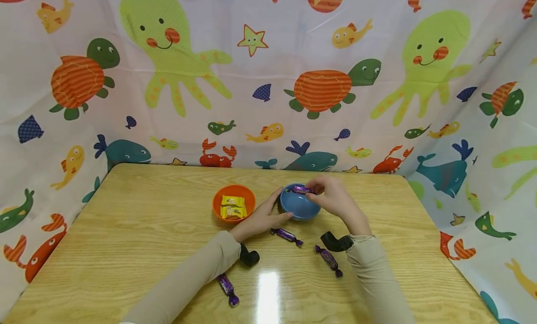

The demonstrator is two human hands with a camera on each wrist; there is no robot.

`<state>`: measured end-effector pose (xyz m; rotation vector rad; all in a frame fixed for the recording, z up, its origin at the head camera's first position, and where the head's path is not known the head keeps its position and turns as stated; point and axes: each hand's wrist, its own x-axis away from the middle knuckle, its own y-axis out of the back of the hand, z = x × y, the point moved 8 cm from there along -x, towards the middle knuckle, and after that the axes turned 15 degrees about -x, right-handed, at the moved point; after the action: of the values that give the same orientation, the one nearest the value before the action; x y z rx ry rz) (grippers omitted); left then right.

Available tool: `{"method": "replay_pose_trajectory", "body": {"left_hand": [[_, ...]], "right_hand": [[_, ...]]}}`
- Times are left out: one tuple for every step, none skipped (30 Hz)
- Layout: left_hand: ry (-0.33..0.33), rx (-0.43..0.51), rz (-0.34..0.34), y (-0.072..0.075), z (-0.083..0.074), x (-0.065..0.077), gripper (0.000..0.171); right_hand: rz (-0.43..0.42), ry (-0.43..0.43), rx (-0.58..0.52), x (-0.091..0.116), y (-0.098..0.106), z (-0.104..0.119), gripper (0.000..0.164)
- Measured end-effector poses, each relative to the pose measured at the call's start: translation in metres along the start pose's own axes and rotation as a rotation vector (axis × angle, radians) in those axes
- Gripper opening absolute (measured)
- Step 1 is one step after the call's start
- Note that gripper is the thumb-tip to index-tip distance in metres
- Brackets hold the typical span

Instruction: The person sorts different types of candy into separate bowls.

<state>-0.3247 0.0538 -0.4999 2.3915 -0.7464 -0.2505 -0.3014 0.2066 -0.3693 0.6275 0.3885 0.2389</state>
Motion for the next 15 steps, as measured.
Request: {"method": "replay_pose_trajectory", "body": {"left_hand": [[0.001, -0.001, 0.002, 0.0, 0.0, 0.0, 0.092], [0.004, -0.005, 0.003, 0.0, 0.0, 0.0, 0.092], [0.003, -0.005, 0.001, 0.0, 0.0, 0.0, 0.091], [0.0, -0.006, -0.002, 0.0, -0.001, 0.0, 0.091], [0.0, -0.007, -0.003, 0.0, 0.0, -0.001, 0.09], [0.0, -0.007, -0.004, 0.0, 0.0, -0.001, 0.089], [0.0, -0.003, -0.004, 0.0, 0.0, -0.001, 0.089], [-0.001, -0.003, -0.006, 0.0, -0.001, -0.001, 0.088], [-0.002, -0.001, -0.008, 0.0, -0.001, -0.001, 0.088], [-0.001, -0.002, -0.007, 0.001, -0.001, 0.0, 0.088], [0.0, -0.001, -0.007, 0.001, -0.002, 0.0, 0.088], [-0.001, 0.0, -0.007, 0.001, -0.003, 0.001, 0.087], [-0.003, 0.0, -0.007, 0.002, -0.003, 0.001, 0.087], [-0.004, -0.002, -0.007, 0.002, -0.004, 0.002, 0.087], [-0.004, -0.001, -0.005, 0.002, -0.005, 0.002, 0.087]], "right_hand": [[0.004, 0.002, 0.013, -0.003, -0.002, -0.007, 0.014], [0.01, 0.002, 0.023, -0.005, -0.005, -0.015, 0.014], [0.018, 0.007, 0.034, -0.007, -0.009, -0.021, 0.014], [0.028, 0.01, 0.045, -0.009, -0.012, -0.027, 0.013], [0.04, 0.01, 0.059, -0.011, -0.016, -0.033, 0.013], [0.052, 0.001, 0.07, -0.012, -0.02, -0.038, 0.013], [0.062, -0.007, 0.082, -0.013, -0.024, -0.042, 0.012], [0.073, -0.008, 0.102, -0.014, -0.028, -0.045, 0.012], [0.081, -0.005, 0.128, -0.015, -0.032, -0.047, 0.012], [0.091, -0.004, 0.153, -0.016, -0.036, -0.049, 0.011], [0.098, -0.001, 0.18, -0.016, -0.039, -0.05, 0.01], [0.102, 0.001, 0.207, -0.017, -0.041, -0.05, 0.01], [0.106, 0.007, 0.234, -0.017, -0.044, -0.05, 0.009], [0.114, 0.006, 0.254, -0.017, -0.046, -0.05, 0.009], [0.123, -0.005, 0.267, -0.018, -0.048, -0.05, 0.008]]}}
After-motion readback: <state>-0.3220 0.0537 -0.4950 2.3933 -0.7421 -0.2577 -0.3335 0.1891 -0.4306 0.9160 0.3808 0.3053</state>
